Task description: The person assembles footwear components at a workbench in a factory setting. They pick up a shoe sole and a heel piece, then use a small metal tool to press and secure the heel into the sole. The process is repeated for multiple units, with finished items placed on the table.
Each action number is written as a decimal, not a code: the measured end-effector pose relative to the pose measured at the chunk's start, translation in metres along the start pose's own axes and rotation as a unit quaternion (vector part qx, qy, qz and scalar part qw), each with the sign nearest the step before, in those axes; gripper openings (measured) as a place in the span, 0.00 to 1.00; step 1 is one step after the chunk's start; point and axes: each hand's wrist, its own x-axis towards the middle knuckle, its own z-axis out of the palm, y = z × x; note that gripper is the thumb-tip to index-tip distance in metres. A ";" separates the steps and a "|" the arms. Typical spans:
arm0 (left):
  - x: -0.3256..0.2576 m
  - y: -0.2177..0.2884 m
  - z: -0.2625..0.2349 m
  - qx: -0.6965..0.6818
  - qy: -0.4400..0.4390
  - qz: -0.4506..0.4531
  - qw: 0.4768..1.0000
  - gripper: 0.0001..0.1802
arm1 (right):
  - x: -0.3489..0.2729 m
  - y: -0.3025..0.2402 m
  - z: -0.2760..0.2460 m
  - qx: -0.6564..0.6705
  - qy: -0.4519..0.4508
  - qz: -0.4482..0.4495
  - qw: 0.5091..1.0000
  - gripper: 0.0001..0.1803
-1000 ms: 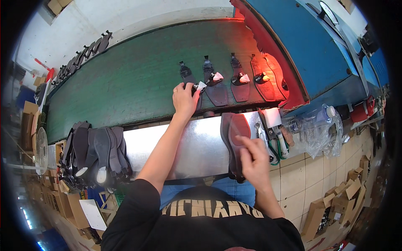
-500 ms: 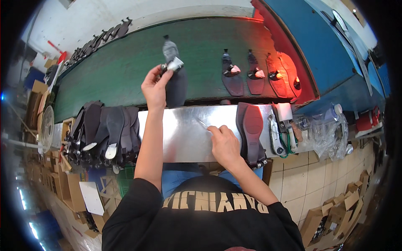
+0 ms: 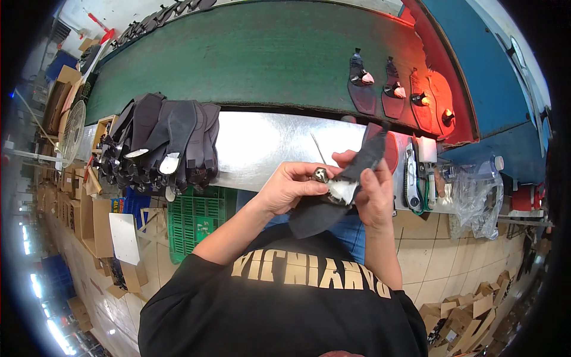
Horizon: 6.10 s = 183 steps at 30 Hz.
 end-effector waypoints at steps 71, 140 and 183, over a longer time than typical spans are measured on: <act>-0.022 0.010 -0.002 0.210 -0.065 0.084 0.972 0.21 | -0.047 -0.027 0.011 -0.569 -0.121 -0.140 0.801 0.24; -0.022 0.005 0.006 0.153 0.010 -0.202 0.967 0.17 | -0.057 0.001 0.007 -0.566 -0.045 -0.081 0.819 0.09; -0.017 -0.004 -0.046 -0.401 0.186 -0.080 0.893 0.14 | -0.027 0.035 0.021 -0.275 -0.076 0.152 0.946 0.26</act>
